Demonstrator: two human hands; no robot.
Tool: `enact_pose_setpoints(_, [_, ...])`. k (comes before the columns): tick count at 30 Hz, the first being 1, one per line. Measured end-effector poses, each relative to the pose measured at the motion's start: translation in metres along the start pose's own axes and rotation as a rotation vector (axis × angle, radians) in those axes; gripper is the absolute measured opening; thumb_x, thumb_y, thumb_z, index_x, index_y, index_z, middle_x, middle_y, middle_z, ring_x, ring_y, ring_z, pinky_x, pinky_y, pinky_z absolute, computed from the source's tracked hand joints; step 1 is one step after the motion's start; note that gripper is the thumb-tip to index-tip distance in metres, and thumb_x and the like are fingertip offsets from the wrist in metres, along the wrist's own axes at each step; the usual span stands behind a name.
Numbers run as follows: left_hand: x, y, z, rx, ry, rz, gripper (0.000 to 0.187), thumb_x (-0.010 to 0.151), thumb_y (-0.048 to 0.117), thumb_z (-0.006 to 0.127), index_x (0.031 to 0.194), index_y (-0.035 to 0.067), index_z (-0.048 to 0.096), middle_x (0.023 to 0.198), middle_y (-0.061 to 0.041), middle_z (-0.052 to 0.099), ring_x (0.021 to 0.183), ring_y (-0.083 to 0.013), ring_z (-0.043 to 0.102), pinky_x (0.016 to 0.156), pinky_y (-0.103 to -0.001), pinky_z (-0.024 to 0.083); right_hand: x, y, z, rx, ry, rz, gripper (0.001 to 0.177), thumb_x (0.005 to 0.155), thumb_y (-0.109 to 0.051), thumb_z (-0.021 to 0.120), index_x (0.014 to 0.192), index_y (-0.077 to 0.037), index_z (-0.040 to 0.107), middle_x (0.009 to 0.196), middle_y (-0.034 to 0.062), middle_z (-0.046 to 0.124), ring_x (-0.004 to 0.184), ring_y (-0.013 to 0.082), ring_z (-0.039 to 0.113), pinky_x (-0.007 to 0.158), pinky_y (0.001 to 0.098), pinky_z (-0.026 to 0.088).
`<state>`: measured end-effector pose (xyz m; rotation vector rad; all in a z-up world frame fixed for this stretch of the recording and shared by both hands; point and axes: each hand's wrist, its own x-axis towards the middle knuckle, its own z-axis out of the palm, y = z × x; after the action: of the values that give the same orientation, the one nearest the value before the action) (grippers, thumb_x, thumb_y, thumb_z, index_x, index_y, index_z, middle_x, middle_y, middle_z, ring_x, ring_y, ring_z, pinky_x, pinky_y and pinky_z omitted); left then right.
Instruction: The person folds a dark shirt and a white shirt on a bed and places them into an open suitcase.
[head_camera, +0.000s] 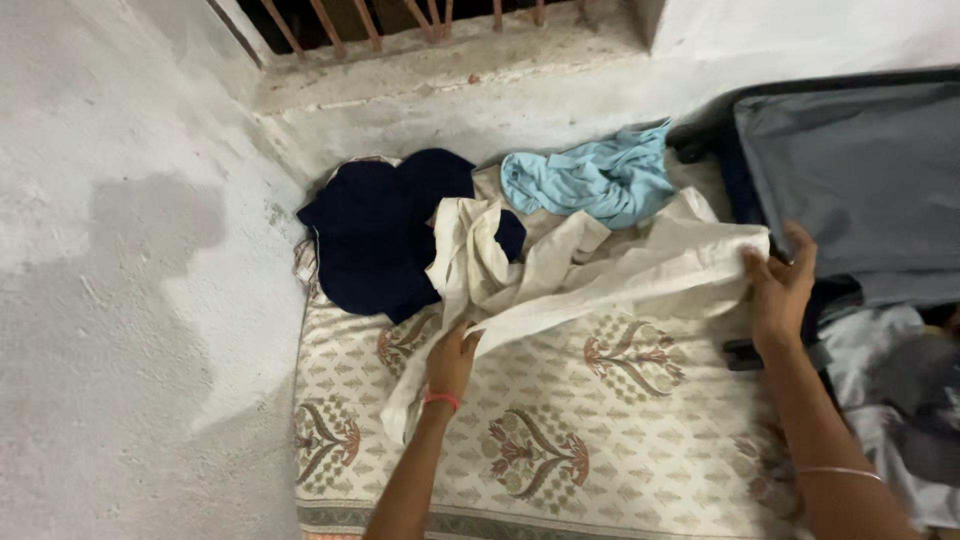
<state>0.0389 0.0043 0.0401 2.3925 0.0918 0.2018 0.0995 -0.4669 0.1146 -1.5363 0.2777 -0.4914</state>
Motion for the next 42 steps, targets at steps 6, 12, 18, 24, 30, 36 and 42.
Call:
enact_pose_setpoints(6, [0.008,0.026,-0.033,0.229,-0.122,0.482,0.041,0.079,0.043,0.078,0.102,0.010,0.074,0.117,-0.008,0.070,0.111,-0.0275,0.065,0.089,-0.042,0.054,-0.020,-0.039,-0.079,-0.294,-0.409,-0.049,0.036,0.101,-0.019,0.070,0.134,-0.005,0.072,0.134,0.0078,0.072,0.111,0.0156,0.067,0.101,0.0309,0.053])
enact_pose_setpoints(12, [-0.003,-0.006,-0.029,0.698,-0.241,0.524,0.024,0.083,0.003,0.068,0.102,0.016,0.076,0.116,-0.004,0.067,0.119,-0.0246,0.063,0.093,-0.036,0.056,-0.030,-0.003,-0.124,-0.935,-0.624,-0.266,0.025,0.083,-0.022,0.079,0.102,-0.007,0.077,0.108,0.0096,0.078,0.093,0.0235,0.075,0.082,0.0367,0.058])
enact_pose_setpoints(18, [-0.017,0.004,-0.013,0.439,-0.481,0.043,0.027,0.092,0.028,0.067,0.110,0.010,0.074,0.109,-0.016,0.073,0.103,-0.0336,0.069,0.093,-0.047,0.053,-0.059,-0.015,-0.126,-1.172,-0.260,-0.564,0.016,0.088,-0.021,0.076,0.094,-0.007,0.080,0.125,0.0151,0.067,0.115,0.0366,0.063,0.092,0.0447,0.054])
enact_pose_setpoints(24, [-0.028,-0.004,-0.031,0.577,-0.462,0.131,0.044,0.087,0.031,0.066,0.127,0.012,0.065,0.129,-0.015,0.066,0.115,-0.0329,0.066,0.097,-0.045,0.054,-0.043,0.012,-0.099,-1.132,-0.575,-0.546,0.021,0.086,-0.027,0.077,0.092,-0.007,0.079,0.132,0.0088,0.067,0.118,0.0338,0.064,0.101,0.0431,0.053])
enact_pose_setpoints(30, [-0.016,-0.007,0.015,0.486,-0.325,0.131,0.091,0.077,0.027,0.076,0.156,0.015,0.033,0.160,-0.015,0.031,0.149,-0.0404,0.027,0.113,-0.063,0.031,-0.023,0.057,-0.009,-1.066,-0.564,-0.613,0.022,0.081,-0.029,0.079,0.091,-0.010,0.080,0.147,0.0161,0.055,0.134,0.0404,0.053,0.102,0.0492,0.050])
enact_pose_setpoints(36, [-0.069,-0.017,0.080,0.536,-0.399,0.065,0.074,0.085,0.034,0.068,0.147,0.012,0.035,0.152,-0.013,0.034,0.140,-0.0392,0.030,0.107,-0.068,0.027,0.015,0.157,0.052,-0.962,-0.584,-0.398,0.023,0.080,-0.036,0.082,0.093,-0.018,0.083,0.164,0.0185,0.039,0.151,0.0469,0.026,0.109,0.0593,0.043])
enact_pose_setpoints(42, [-0.099,-0.026,0.078,0.501,-0.442,0.040,0.051,0.087,0.029,0.063,0.132,0.010,0.050,0.133,-0.013,0.050,0.126,-0.0355,0.045,0.104,-0.059,0.036,-0.019,0.168,0.054,-1.240,-0.632,-0.182,0.030,0.078,-0.043,0.082,0.101,-0.024,0.083,0.160,0.0043,0.045,0.151,0.0340,0.035,0.100,0.0647,0.046])
